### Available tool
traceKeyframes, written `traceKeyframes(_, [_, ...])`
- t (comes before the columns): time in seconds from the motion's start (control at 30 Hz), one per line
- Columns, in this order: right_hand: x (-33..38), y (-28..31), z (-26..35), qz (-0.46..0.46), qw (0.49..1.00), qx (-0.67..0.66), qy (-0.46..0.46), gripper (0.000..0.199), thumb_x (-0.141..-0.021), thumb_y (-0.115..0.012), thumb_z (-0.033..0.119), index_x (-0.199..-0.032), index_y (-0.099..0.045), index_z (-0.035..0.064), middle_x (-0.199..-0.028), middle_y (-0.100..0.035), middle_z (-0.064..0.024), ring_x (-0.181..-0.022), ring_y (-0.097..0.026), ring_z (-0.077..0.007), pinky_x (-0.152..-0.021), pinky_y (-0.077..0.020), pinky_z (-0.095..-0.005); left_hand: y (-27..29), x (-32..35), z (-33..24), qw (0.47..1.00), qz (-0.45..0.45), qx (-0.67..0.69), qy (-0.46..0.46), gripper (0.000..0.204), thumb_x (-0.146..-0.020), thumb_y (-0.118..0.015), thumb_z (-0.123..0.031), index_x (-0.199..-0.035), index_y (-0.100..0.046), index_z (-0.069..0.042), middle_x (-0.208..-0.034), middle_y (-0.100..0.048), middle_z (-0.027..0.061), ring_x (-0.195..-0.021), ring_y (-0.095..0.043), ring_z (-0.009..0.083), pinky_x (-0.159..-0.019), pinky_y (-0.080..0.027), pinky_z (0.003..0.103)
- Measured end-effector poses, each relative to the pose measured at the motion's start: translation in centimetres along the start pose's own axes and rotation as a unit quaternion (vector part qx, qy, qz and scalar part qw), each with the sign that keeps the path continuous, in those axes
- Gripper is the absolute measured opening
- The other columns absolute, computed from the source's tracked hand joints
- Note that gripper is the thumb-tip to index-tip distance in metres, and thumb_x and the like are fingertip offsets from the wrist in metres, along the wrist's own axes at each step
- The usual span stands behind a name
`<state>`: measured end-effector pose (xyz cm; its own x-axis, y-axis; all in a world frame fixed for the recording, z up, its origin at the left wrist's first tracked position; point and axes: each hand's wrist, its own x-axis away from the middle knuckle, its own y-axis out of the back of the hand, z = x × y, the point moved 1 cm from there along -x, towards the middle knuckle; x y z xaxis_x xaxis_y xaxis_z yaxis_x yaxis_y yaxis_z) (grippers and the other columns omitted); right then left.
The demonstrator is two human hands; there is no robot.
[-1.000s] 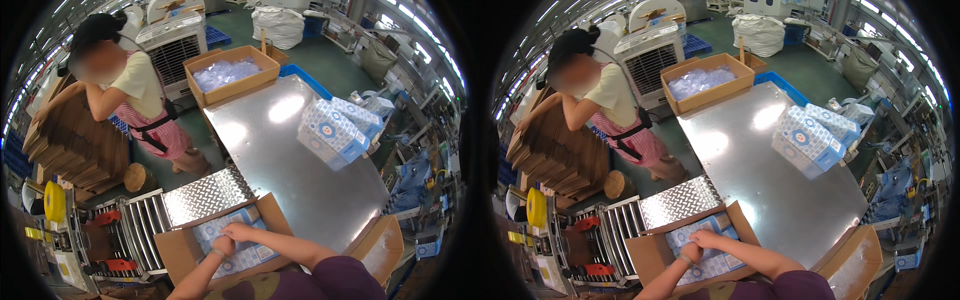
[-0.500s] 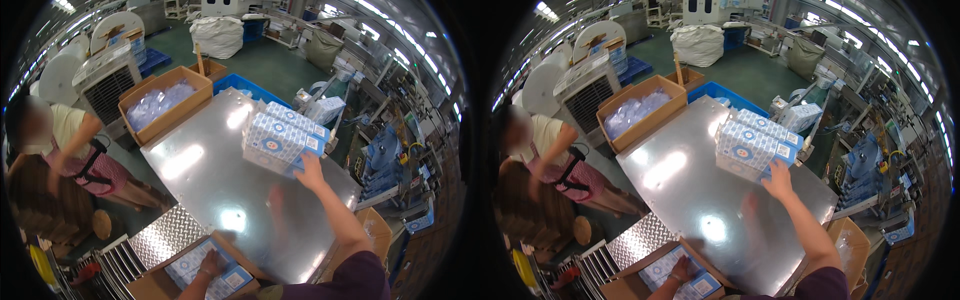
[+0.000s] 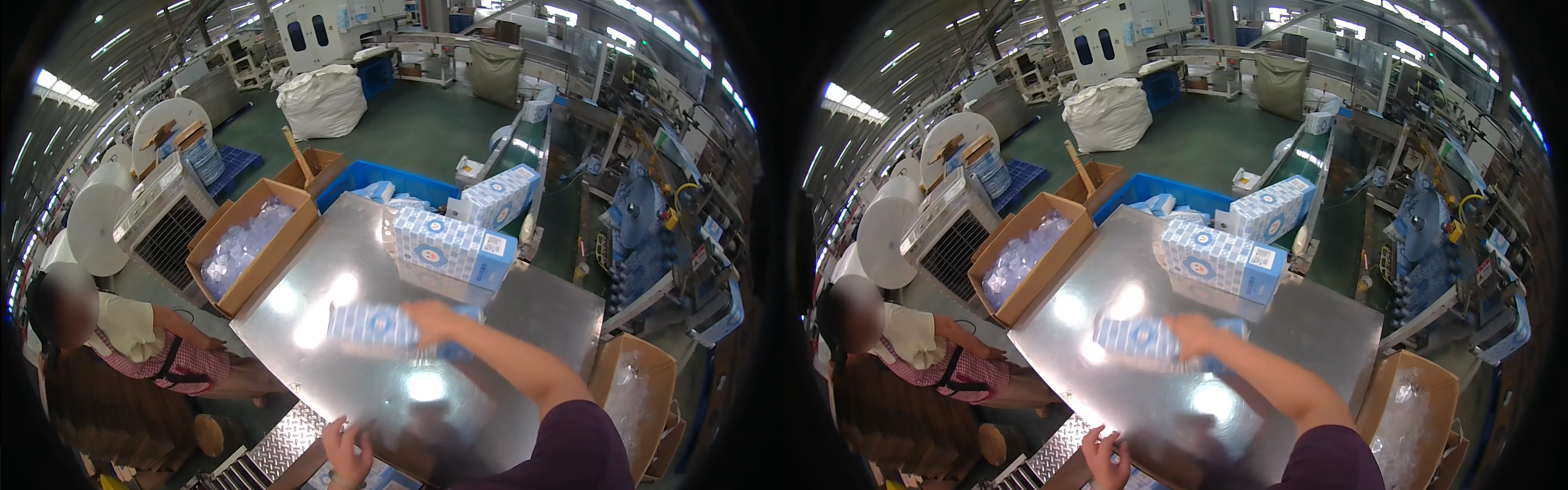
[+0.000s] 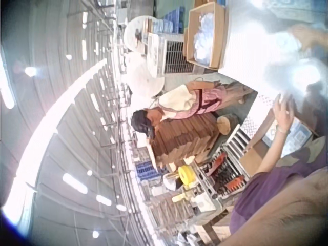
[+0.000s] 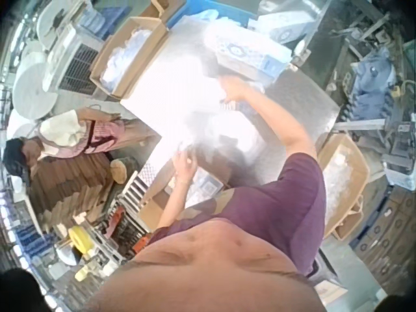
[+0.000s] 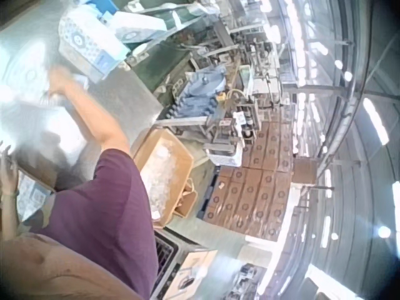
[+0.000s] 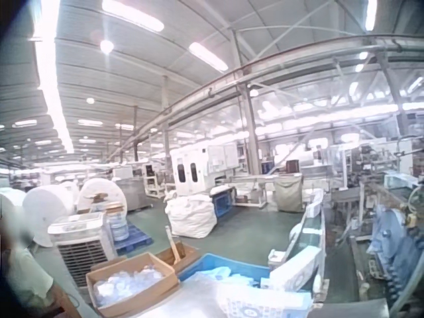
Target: The person packs boxes with tissue containers, seals the boxes using a tape dispenser on a conveyor, and stacks the sealed boxes.
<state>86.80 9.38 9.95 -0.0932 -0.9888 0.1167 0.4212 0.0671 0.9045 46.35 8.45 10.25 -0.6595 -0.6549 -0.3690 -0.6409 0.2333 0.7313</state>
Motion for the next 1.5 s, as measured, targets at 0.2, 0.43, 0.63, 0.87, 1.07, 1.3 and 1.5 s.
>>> traceKeyframes(0.2, [5.9, 2.8, 3.9, 0.033, 0.996, -0.078, 0.028, 0.099, -0.073, -0.081, 0.048, -0.152, -0.041, 0.0026, -0.135, -0.057, -0.0272, -0.128, -0.054, -0.0426, -0.11, -0.0403, -0.0503, -4.4, -8.8, -6.7, 0.951, 0.214, -0.202, -0.09, 0.086, -0.066, -0.086, -0.046, -0.135, -0.053, -0.007, -0.124, -0.057, 0.0205, -0.116, -0.054, 0.0377, -0.102, -0.038, 0.052])
traceKeyframes(0.43, [6.3, 6.8, -11.4, -0.18, 0.929, 0.072, -0.315, 0.118, -0.066, -0.085, 0.049, -0.16, -0.027, 0.006, -0.131, -0.053, -0.0317, -0.125, -0.051, -0.0451, -0.108, -0.0393, -0.053, -4.7, -7.5, -7.3, 0.957, 0.204, -0.175, -0.108, 0.071, -0.062, -0.08, -0.03, -0.125, -0.056, -0.008, -0.107, -0.059, 0.013, -0.103, -0.056, 0.0339, -0.092, -0.04, 0.046])
traceKeyframes(0.63, [15.9, 0.2, -2.7, -0.17, 0.94, 0.056, -0.291, 0.121, -0.067, -0.086, 0.048, -0.161, -0.023, 0.0064, -0.118, -0.061, -0.0281, -0.109, -0.061, -0.0437, -0.095, -0.0508, -0.0501, 3.2, -5.4, -7.8, 0.975, 0.011, -0.159, -0.157, 0.069, -0.061, -0.082, -0.024, -0.123, -0.055, -0.006, -0.106, -0.058, 0.0132, -0.102, -0.055, 0.034, -0.093, -0.04, 0.046])
traceKeyframes(0.87, [29.4, -3.0, 13.0, -0.028, 0.931, 0.14, -0.336, 0.134, -0.065, -0.09, 0.049, -0.165, -0.009, 0.0126, -0.128, -0.057, -0.029, -0.114, -0.062, -0.0448, -0.1, -0.0512, -0.0477, 10.4, 2.0, -4.5, 0.931, -0.182, 0.311, 0.052, 0.077, -0.062, -0.09, -0.022, -0.121, -0.046, -0.002, -0.116, -0.045, 0.0157, -0.108, -0.047, 0.0321, -0.096, -0.038, 0.043])
traceKeyframes(1.07, [30.9, -6.0, 8.4, -0.194, 0.884, -0.209, -0.371, 0.113, -0.075, -0.086, 0.043, -0.163, -0.02, 0.0164, -0.132, -0.063, -0.0232, -0.119, -0.063, -0.0416, -0.106, -0.0476, -0.0525, 17.8, 11.3, -4.3, 0.976, -0.173, 0.13, 0.001, 0.078, -0.066, -0.089, -0.025, -0.126, -0.046, -0.002, -0.117, -0.047, 0.0153, -0.11, -0.05, 0.03, -0.098, -0.039, 0.043])
traceKeyframes(1.3, [29.5, -9.1, 20.9, -0.241, 0.356, -0.879, -0.205, 0.06, -0.097, -0.069, 0.027, -0.147, -0.045, 0.0058, -0.132, -0.065, -0.0165, -0.122, -0.063, -0.0334, -0.106, -0.0494, -0.0476, 18.9, 23.5, 2.2, 0.99, -0.061, -0.095, 0.086, 0.069, -0.065, -0.084, -0.028, -0.121, -0.053, -0.003, -0.104, -0.058, 0.0193, -0.097, -0.053, 0.0415, -0.082, -0.042, 0.05])
traceKeyframes(1.5, [25.8, -8.4, 36.0, -0.223, 0.632, -0.739, -0.071, 0.081, -0.092, -0.075, 0.025, -0.156, -0.03, 0.0053, -0.148, -0.05, -0.0166, -0.13, -0.056, -0.0311, -0.106, -0.0496, -0.0448, 9.5, 30.1, 8.2, 0.926, 0.276, -0.157, 0.204, 0.101, -0.067, -0.084, -0.062, -0.14, -0.049, -0.003, -0.14, -0.055, 0.0196, -0.13, -0.05, 0.0372, -0.107, -0.039, 0.054])
